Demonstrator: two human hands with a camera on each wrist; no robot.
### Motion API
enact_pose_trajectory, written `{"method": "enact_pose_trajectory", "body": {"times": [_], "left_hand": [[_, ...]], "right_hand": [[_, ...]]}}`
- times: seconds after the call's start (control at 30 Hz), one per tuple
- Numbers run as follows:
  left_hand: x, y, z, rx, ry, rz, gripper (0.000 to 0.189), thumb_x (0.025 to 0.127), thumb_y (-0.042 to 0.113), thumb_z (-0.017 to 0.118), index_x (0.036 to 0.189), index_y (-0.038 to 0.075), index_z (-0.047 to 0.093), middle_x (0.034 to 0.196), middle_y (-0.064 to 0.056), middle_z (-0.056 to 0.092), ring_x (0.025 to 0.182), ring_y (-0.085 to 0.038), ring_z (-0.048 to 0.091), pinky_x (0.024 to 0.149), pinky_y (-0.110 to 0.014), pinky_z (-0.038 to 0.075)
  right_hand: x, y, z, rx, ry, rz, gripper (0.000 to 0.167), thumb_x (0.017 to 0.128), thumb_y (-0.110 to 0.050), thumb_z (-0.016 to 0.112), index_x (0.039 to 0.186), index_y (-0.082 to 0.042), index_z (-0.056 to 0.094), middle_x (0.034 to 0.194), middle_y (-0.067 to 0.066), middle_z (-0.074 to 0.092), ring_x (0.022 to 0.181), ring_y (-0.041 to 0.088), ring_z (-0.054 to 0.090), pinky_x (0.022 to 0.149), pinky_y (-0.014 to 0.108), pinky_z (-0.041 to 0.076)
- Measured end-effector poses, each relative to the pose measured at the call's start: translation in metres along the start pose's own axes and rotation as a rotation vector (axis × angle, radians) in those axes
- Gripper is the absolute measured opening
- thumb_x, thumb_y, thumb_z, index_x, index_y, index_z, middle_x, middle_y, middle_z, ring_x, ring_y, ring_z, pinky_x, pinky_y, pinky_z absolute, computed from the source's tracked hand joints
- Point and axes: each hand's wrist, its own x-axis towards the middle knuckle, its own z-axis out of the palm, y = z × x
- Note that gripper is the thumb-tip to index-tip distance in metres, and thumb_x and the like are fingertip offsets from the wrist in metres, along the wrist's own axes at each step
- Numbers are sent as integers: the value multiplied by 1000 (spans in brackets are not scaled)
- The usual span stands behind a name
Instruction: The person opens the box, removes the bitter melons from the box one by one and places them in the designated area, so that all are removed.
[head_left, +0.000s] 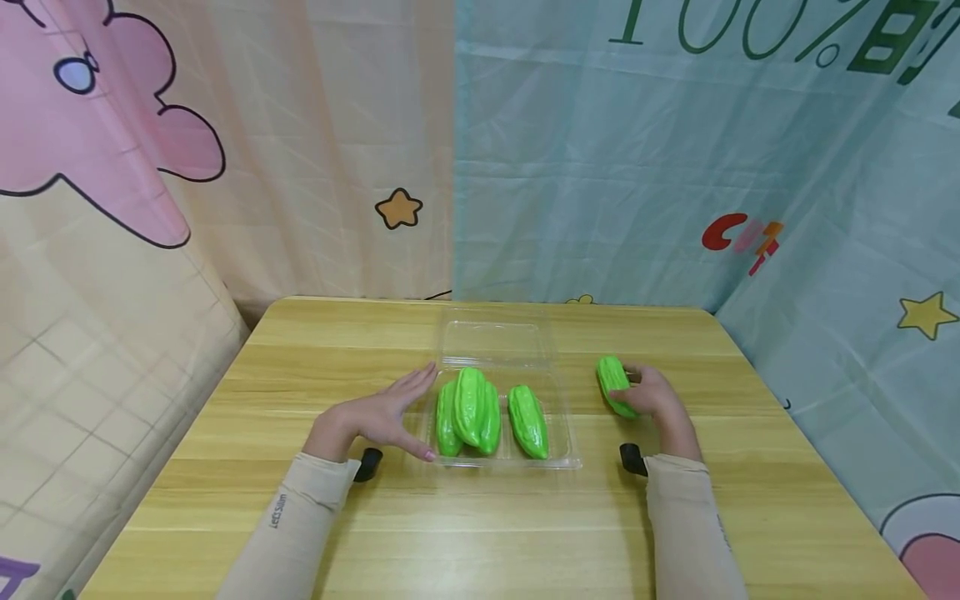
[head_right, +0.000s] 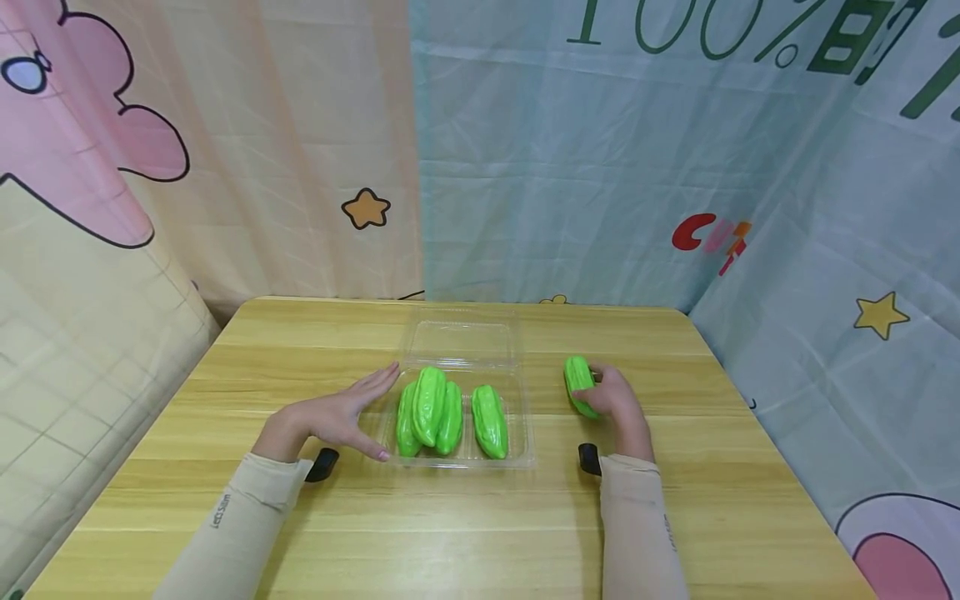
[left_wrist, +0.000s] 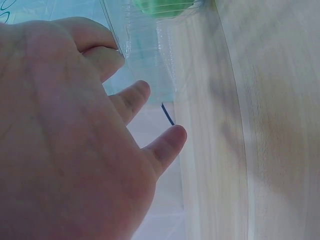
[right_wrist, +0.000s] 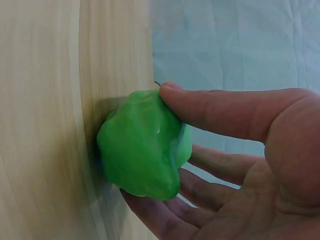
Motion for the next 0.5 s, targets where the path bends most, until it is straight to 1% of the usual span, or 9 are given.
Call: {"method": "enact_pose_trajectory", "body": {"times": [0.2, 0.3, 0.4, 0.5], "left_hand": [[0, 1, 0, 2, -2, -4, 133, 73, 56, 85, 162, 9, -3, 168, -8, -10, 151, -39, -5, 117, -63, 7], [0, 2, -1, 2, -5, -8, 133, 73, 56, 85, 162, 10, -3, 168, -8, -10, 151, -38, -6, 117, -62, 6], [-1, 3, -1, -1, -6, -10, 133, 73, 56, 85, 162, 10, -3, 168, -7, -10, 152, -37, -6, 117, -62, 6], [-1, 2, -1, -10, -7, -6, 133, 73, 56, 85, 162, 10, -3, 167, -8, -11, 151, -37, -7, 118, -61, 6]], "right_hand": [[1, 0, 0, 32, 5, 32, 81, 95, -13, 68, 155, 10, 19, 153, 36, 29, 134, 50, 38, 106, 57, 40], [0, -1, -1, 35, 0, 31, 81, 96, -14, 68, 155, 10, 19, 153, 36, 28, 134, 50, 38, 105, 57, 41], [-2, -3, -3, 14, 1, 31, 81, 96, -18, 67, 155, 10, 19, 154, 36, 26, 136, 52, 35, 106, 59, 39], [-4, -5, -5, 1, 9, 35, 83, 97, -23, 67, 156, 8, 19, 156, 36, 23, 139, 53, 29, 109, 61, 34]]}}
